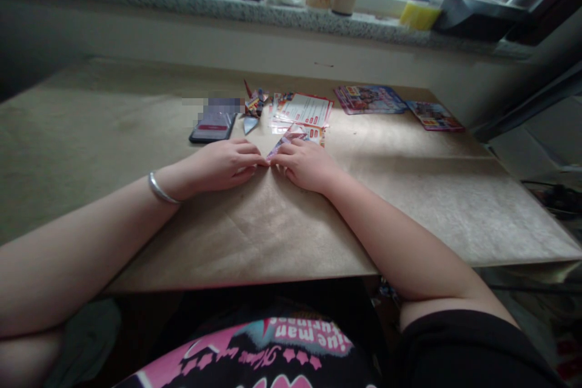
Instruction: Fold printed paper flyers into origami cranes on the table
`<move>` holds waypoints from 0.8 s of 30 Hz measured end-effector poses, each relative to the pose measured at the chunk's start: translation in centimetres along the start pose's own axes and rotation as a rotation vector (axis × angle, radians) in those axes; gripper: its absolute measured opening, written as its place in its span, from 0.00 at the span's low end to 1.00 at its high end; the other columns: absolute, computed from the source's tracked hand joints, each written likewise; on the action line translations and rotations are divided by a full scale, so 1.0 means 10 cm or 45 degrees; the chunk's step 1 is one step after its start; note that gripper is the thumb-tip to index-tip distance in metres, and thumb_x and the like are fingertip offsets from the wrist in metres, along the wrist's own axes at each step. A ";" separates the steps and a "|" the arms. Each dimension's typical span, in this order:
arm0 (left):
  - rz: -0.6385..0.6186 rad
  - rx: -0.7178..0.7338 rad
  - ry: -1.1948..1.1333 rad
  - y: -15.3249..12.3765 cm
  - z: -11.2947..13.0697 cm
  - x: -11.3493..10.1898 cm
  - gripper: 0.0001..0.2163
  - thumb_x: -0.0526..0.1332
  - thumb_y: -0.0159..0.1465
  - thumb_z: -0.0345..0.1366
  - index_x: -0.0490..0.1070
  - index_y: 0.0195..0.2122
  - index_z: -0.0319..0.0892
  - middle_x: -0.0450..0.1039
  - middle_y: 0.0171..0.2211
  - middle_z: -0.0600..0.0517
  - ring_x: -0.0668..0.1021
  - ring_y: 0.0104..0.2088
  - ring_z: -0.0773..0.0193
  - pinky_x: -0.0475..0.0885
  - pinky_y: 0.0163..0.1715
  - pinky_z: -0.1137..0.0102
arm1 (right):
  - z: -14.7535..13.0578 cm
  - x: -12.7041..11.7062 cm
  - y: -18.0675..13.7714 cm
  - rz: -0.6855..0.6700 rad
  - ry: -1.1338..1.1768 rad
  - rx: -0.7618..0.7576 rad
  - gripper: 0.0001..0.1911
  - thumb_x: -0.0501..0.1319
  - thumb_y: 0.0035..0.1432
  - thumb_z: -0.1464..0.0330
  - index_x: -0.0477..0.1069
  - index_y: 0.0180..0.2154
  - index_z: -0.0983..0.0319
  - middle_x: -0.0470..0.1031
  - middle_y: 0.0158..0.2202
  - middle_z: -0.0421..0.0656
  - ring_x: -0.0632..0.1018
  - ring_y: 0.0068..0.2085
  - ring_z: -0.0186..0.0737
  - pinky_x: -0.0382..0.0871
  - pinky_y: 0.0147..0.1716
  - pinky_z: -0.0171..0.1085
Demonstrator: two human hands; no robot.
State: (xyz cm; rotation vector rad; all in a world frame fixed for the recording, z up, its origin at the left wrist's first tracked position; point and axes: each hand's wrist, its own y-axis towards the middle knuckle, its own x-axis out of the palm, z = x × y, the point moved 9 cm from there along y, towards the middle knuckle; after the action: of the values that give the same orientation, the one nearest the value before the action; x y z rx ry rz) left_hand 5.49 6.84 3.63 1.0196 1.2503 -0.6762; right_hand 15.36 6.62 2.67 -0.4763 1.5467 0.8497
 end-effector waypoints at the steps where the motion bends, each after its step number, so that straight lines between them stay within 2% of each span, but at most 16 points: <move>1: 0.003 0.004 0.001 0.00 0.01 0.00 0.15 0.53 0.67 0.33 0.78 0.48 0.42 0.78 0.42 0.46 0.77 0.42 0.59 0.74 0.44 0.65 | 0.01 0.00 0.00 -0.014 -0.018 0.000 0.20 0.54 0.63 0.72 0.75 0.54 0.54 0.77 0.50 0.45 0.72 0.51 0.47 0.64 0.49 0.43; 8: 0.014 0.010 0.029 0.01 0.02 -0.02 0.15 0.53 0.66 0.32 0.78 0.46 0.42 0.79 0.41 0.47 0.76 0.42 0.58 0.74 0.43 0.64 | 0.04 -0.03 -0.03 -0.061 -0.102 0.028 0.21 0.54 0.63 0.73 0.74 0.55 0.53 0.77 0.51 0.46 0.72 0.52 0.48 0.63 0.44 0.41; 14: -0.037 0.000 0.039 0.00 0.00 -0.01 0.15 0.52 0.67 0.31 0.78 0.47 0.44 0.79 0.44 0.49 0.77 0.42 0.60 0.74 0.43 0.67 | 0.14 -0.04 -0.07 -0.054 -0.039 0.016 0.21 0.54 0.61 0.76 0.76 0.51 0.52 0.77 0.52 0.43 0.73 0.54 0.45 0.65 0.46 0.40; 24: -0.054 0.012 -0.008 -0.03 -0.03 -0.01 0.14 0.54 0.66 0.28 0.78 0.45 0.43 0.79 0.45 0.49 0.77 0.44 0.60 0.74 0.45 0.66 | 0.33 -0.08 -0.19 -0.086 -0.058 0.103 0.23 0.55 0.56 0.79 0.78 0.46 0.53 0.78 0.52 0.40 0.77 0.48 0.43 0.67 0.41 0.39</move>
State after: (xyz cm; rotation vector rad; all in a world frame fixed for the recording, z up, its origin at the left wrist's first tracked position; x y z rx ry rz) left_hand 5.10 7.01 3.64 1.0000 1.2676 -0.7181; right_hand 19.11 7.73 3.06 -0.4446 1.5091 0.7385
